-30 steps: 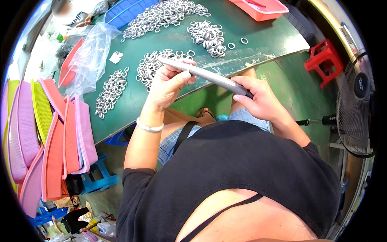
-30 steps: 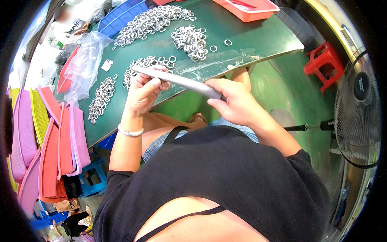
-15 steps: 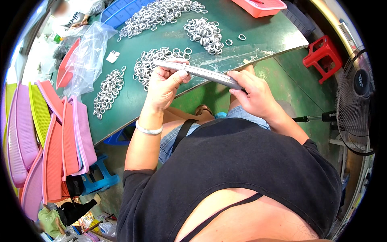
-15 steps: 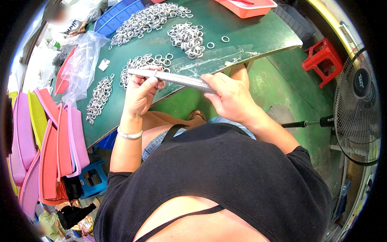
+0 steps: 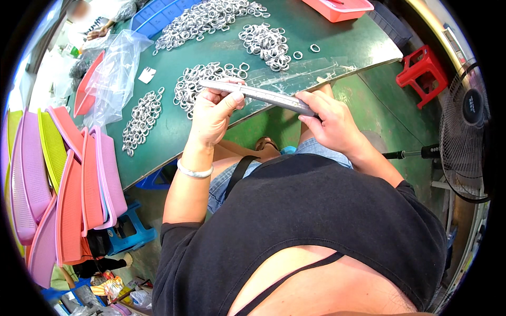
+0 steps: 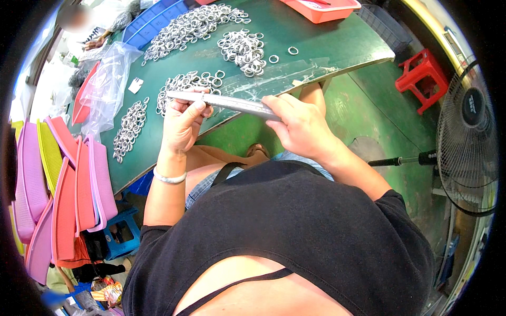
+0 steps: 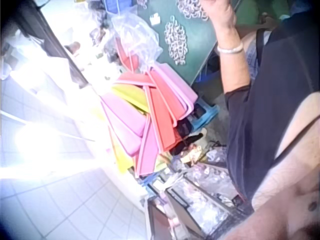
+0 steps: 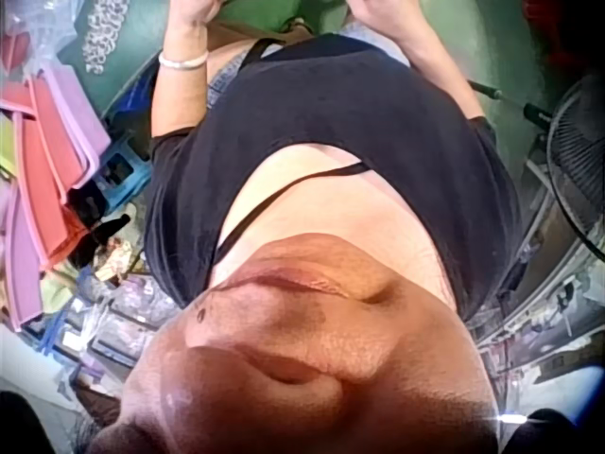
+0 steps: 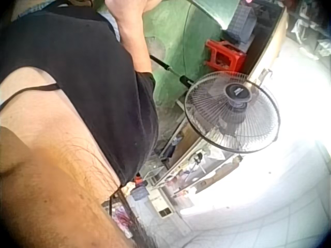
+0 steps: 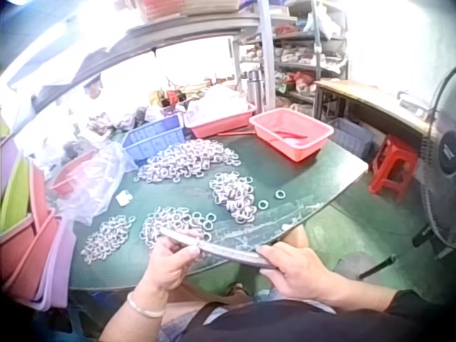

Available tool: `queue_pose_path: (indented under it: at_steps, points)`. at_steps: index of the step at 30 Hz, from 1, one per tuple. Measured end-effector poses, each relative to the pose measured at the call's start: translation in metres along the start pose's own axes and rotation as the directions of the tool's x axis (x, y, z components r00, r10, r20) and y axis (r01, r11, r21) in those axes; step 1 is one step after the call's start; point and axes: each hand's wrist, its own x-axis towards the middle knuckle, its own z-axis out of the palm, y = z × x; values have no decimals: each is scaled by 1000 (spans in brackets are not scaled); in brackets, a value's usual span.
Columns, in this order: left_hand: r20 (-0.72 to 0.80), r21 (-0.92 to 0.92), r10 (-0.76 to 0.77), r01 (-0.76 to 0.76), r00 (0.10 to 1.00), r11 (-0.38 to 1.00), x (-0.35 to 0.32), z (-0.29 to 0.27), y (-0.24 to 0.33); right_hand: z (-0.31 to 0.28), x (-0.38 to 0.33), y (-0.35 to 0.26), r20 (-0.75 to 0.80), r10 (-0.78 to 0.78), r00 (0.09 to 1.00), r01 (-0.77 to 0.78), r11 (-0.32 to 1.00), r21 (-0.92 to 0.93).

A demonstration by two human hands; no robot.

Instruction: The person repeatedly picks up small metal rings from a table and uses a metal file to smooth their edges. They handle the rings one at a time, filing each ring and then placing it back on the table.

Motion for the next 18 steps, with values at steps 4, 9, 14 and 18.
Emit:
queue_pose_path:
  at_steps: [4, 9, 14, 18]
  points:
    - [-6, 11, -39, 39, 999, 999, 1, -1, -1, 0, -1, 2, -5, 2, 1000, -2, 1000, -6]
    - [14, -14, -19, 19, 1000, 1000, 1, 4, 5, 1, 0, 3, 0, 25, 1000, -25, 998, 66]
    - [60, 3, -29, 29, 998, 1000, 1, -5, 2, 1, 0, 4, 82, 73, 994, -88, 977, 195]
    - [37, -46, 18, -16, 999, 999, 1, -5, -4, 2, -1, 2, 73, 61, 995, -75, 976, 203]
